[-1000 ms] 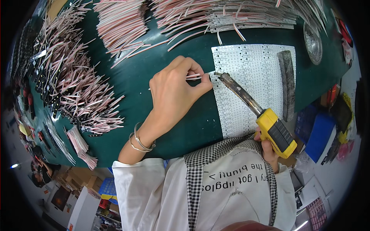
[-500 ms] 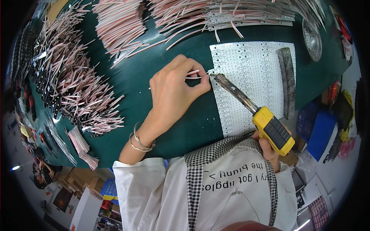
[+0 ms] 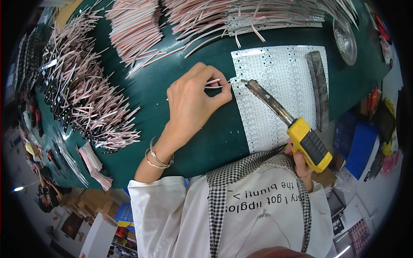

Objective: The person solders wire ends to circuit boards using a handheld soldering tool. The person lifts a circuit board sheet aside and solders wires onto another board.

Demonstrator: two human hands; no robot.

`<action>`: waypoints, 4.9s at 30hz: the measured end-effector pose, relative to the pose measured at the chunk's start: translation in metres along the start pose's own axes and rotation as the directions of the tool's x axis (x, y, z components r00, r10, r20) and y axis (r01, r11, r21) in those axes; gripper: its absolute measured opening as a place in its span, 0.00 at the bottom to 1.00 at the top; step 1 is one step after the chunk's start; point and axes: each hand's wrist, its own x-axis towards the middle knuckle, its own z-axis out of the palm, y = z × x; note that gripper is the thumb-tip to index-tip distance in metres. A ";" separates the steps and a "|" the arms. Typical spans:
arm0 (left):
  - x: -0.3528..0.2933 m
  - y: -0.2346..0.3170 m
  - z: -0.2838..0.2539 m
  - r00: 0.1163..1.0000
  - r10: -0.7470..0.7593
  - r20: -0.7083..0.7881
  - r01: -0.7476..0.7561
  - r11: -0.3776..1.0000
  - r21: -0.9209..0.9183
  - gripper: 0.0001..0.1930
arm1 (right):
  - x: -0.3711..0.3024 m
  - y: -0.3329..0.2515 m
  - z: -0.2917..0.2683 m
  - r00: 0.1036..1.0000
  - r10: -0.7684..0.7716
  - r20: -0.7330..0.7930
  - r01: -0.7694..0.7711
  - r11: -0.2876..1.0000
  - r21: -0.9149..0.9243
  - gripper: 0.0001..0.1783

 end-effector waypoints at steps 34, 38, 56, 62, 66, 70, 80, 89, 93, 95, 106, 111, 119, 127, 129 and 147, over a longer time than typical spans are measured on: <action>-0.027 0.023 0.022 0.999 -0.031 0.011 0.030 0.999 0.012 0.06 | -0.009 -0.009 0.003 0.990 -0.076 -0.119 0.071 0.996 -0.045 0.20; -0.024 0.021 0.024 0.999 -0.044 0.021 0.043 0.999 0.010 0.06 | -0.006 -0.007 0.006 0.991 -0.049 -0.123 0.042 0.997 -0.064 0.20; -0.025 0.021 0.025 0.999 -0.040 0.006 0.040 0.999 0.036 0.06 | -0.012 0.000 -0.003 0.995 -0.062 -0.084 0.054 0.994 -0.099 0.20; -0.024 0.023 0.025 0.998 -0.063 0.028 0.062 0.997 0.037 0.06 | -0.011 -0.005 -0.002 0.996 -0.071 -0.054 0.063 0.988 -0.138 0.20; -0.025 0.026 0.025 0.998 -0.058 0.029 0.056 0.995 0.087 0.06 | -0.007 -0.007 -0.002 0.997 -0.042 -0.057 0.037 0.996 -0.083 0.20; -0.025 0.026 0.025 0.999 -0.039 0.002 0.039 0.996 0.078 0.06 | -0.005 -0.008 -0.001 0.998 -0.055 -0.034 0.052 0.994 -0.098 0.20; -0.028 0.026 0.024 0.999 -0.039 -0.002 0.039 0.996 0.077 0.06 | -0.010 -0.008 0.000 0.997 -0.065 -0.036 0.061 0.993 -0.099 0.20; -0.027 0.027 0.025 0.999 -0.042 0.002 0.042 0.996 0.081 0.06 | -0.009 -0.009 -0.001 0.996 -0.044 -0.076 0.039 0.997 -0.064 0.19; -0.026 0.029 0.025 0.999 -0.049 0.000 0.049 0.995 0.081 0.06 | -0.008 -0.009 -0.002 0.996 -0.046 -0.080 0.041 0.997 -0.068 0.19; -0.025 0.030 0.026 0.998 -0.056 0.001 0.056 0.995 0.081 0.06 | -0.006 -0.009 -0.005 0.996 -0.041 -0.077 0.038 0.998 -0.049 0.19; -0.024 0.031 0.031 0.999 -0.049 -0.011 0.050 0.998 0.045 0.07 | -0.014 -0.004 -0.010 0.996 -0.031 -0.089 0.024 0.996 -0.084 0.20; -0.024 0.031 0.028 1.000 -0.013 0.028 0.013 1.000 0.006 0.07 | -0.020 -0.001 -0.011 0.991 0.009 -0.130 -0.013 1.000 -0.025 0.20; -0.019 0.029 0.027 0.997 0.023 0.078 -0.023 1.000 0.009 0.07 | -0.009 -0.003 -0.019 0.988 -0.152 -0.009 0.148 0.973 -0.175 0.19; -0.004 0.024 0.024 0.979 0.095 0.181 -0.095 0.995 -0.010 0.07 | -0.004 0.003 -0.017 0.992 -0.119 -0.029 0.114 0.985 -0.127 0.19; -0.003 0.024 0.025 0.980 0.083 0.180 -0.083 0.997 -0.007 0.07 | -0.002 0.004 -0.017 0.993 -0.113 -0.023 0.109 0.985 -0.135 0.19; -0.008 0.045 0.024 0.975 0.060 0.215 -0.067 0.997 0.024 0.05 | -0.013 0.000 -0.036 0.995 -0.091 -0.032 0.086 0.989 -0.124 0.20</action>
